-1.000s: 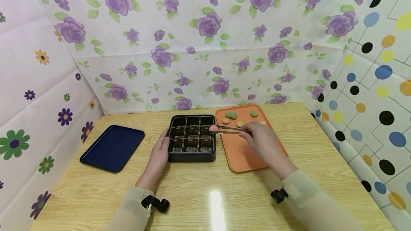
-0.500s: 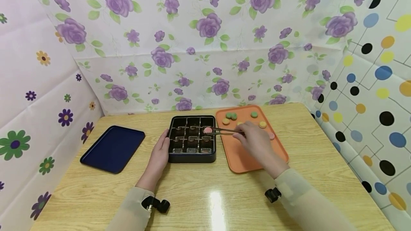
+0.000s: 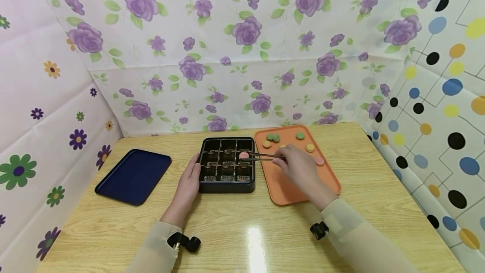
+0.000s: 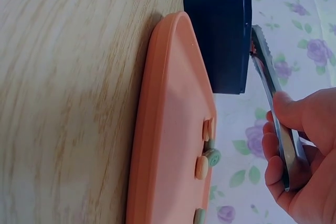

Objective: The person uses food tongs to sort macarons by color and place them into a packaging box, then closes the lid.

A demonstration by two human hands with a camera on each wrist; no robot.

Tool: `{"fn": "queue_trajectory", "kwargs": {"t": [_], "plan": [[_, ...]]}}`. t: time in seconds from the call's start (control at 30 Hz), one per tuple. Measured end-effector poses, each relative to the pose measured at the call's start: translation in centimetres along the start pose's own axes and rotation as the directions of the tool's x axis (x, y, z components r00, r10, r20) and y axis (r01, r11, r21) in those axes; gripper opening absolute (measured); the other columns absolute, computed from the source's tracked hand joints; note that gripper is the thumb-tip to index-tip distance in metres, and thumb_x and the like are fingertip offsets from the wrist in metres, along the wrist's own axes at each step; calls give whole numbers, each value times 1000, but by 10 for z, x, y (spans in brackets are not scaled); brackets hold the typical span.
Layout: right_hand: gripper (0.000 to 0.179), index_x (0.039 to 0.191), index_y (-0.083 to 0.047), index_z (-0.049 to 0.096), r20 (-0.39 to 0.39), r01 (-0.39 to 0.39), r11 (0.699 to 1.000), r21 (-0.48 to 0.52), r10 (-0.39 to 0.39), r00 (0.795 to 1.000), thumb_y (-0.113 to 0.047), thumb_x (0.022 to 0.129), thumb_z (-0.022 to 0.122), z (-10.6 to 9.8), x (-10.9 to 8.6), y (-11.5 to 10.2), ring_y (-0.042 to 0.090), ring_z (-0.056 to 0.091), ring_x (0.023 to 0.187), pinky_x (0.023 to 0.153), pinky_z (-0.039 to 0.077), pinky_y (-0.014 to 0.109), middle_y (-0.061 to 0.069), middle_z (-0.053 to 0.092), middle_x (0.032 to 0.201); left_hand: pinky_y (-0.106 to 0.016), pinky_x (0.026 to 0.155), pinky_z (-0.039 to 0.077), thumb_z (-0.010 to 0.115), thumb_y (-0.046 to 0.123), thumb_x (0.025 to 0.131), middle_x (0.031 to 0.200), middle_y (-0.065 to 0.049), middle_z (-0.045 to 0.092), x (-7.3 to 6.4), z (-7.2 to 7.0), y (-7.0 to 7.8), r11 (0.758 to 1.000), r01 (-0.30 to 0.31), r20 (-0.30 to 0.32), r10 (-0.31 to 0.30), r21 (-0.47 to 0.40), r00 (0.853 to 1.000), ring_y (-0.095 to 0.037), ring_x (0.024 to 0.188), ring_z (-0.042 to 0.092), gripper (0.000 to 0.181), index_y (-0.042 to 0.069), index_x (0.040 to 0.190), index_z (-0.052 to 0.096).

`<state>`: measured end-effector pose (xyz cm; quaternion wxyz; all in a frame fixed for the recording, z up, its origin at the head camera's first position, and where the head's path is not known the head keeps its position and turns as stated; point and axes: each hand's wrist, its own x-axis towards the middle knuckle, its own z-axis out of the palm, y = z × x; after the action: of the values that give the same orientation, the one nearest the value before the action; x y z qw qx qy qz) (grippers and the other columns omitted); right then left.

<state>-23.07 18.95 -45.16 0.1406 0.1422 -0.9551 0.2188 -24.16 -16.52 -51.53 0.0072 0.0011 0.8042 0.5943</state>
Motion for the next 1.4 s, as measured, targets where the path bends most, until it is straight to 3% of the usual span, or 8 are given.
{"fn": "queue_trajectory", "kwargs": {"t": [0.9, 1.4], "plan": [[17, 113, -8, 82, -7, 0, 1000, -11, 0, 1000, -23, 104, 82, 5, 3, 1, 15, 59, 72, 61, 49, 37, 3, 68, 96, -62, 132, 22, 33, 40, 124, 182, -10, 22, 0, 1, -2, 1000, -4, -9, 4, -8, 1000, -39, 166, 23, 59, 21, 179, 23], [18, 117, -10, 82, -24, -24, 1000, 19, 24, 999, -24, 105, 81, 1, -2, 4, 17, 64, 76, 60, 50, 36, 5, 70, 103, -62, 132, 22, 33, 38, 124, 182, -10, 23, 0, 2, 0, 1000, 6, -15, -6, -13, 1000, -38, 165, 26, 58, 20, 179, 24]]}}
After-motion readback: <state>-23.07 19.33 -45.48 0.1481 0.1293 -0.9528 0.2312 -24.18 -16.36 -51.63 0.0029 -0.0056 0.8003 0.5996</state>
